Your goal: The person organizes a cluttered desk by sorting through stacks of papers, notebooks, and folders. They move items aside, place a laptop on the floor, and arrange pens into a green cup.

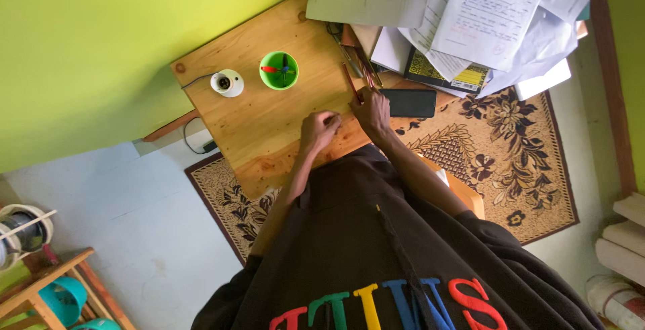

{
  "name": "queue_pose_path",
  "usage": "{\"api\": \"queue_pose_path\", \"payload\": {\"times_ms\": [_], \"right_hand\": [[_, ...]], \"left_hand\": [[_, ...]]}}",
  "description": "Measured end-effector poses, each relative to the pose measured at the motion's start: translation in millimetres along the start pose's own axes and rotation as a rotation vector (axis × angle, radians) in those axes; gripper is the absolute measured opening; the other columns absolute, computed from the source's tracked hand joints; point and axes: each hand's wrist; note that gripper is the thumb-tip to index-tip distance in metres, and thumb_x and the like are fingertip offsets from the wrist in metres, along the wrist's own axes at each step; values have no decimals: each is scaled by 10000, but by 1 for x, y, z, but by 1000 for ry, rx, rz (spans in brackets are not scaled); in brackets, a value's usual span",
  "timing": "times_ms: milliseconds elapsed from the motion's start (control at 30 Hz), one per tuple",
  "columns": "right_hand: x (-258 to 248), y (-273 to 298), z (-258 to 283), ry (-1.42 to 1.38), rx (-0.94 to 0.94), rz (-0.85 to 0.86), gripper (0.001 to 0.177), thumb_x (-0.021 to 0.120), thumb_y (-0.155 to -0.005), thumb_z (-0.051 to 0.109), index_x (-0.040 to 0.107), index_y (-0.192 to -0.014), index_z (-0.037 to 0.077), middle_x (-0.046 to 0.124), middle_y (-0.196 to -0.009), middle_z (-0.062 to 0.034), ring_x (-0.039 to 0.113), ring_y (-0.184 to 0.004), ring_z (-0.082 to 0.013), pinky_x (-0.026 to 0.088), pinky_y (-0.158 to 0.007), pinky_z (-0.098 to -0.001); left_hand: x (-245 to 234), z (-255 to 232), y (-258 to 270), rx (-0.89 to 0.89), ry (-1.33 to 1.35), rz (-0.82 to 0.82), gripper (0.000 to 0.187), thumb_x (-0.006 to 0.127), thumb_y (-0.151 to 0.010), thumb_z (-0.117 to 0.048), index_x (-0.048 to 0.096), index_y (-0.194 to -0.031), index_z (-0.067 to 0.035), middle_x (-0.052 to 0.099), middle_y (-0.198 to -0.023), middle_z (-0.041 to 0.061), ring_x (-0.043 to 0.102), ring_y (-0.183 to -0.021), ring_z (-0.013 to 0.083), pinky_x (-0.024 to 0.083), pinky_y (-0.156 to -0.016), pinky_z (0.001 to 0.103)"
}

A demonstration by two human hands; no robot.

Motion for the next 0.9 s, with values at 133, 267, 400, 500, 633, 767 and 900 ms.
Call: {"api": "queue_pose_path", "payload": {"times_ms": [133,267,400,500,633,767,900], "right_hand": [[-9,9,-6,-497,66,78,264,766,-865,199,767,-969,-44,777,-828,-145,744,-694,-189,615,-644,-343],[-14,39,-9,-947,275,238,247,717,-938,186,745,-1025,-44,759,-823,-103,707,-661,-146,614,-606,-300],[-21,56,-15,-854,141,340,228,716,-947,165,745,-1038,-42,758,-835,-104,707,-686,-137,608,-610,-269],[-21,55,-15,-827,127,294,223,731,-962,158,752,-1058,-43,764,-860,-134,700,-703,-155,593,-606,-285],[-28,38,-32,-553,168,-35,204,694,-974,180,753,-1098,29,780,-937,-118,735,-686,-163,630,-572,-306],[-23,13,-47,-292,16,-221,158,691,-981,152,754,-1098,65,785,-956,-115,752,-729,-135,646,-635,-299],[-29,5,-23,5,155,-181,135,715,-946,201,772,-1045,131,779,-864,-87,642,-543,-212,484,-481,-429]], "left_hand": [[26,3,-16,-43,48,-103,294,649,-995,-279,784,-1121,-50,764,-805,84,725,-680,164,550,-634,309],[27,17,-35,61,317,-83,308,661,-1011,-303,779,-1131,-46,802,-951,44,738,-824,93,577,-735,257],[28,18,-41,-39,430,39,290,751,-960,-252,781,-1149,-34,780,-920,87,682,-783,103,545,-684,272],[23,10,-38,64,616,60,266,747,-964,-213,787,-1135,-14,785,-973,91,703,-847,108,581,-758,257],[0,-12,-28,23,811,-7,284,710,-986,-194,739,-1200,-8,786,-982,108,733,-834,169,630,-755,304],[-21,-33,-21,50,962,41,366,658,-1015,-168,636,-1348,-18,773,-1069,111,757,-941,168,641,-827,305],[-25,-46,-15,57,989,51,411,654,-1036,-183,605,-1391,18,758,-1105,128,754,-953,164,639,-807,304]]}}
Point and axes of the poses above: each hand's wrist, its own y-axis away from the middle knuckle, its own x-axis out of the palm, z = x × y
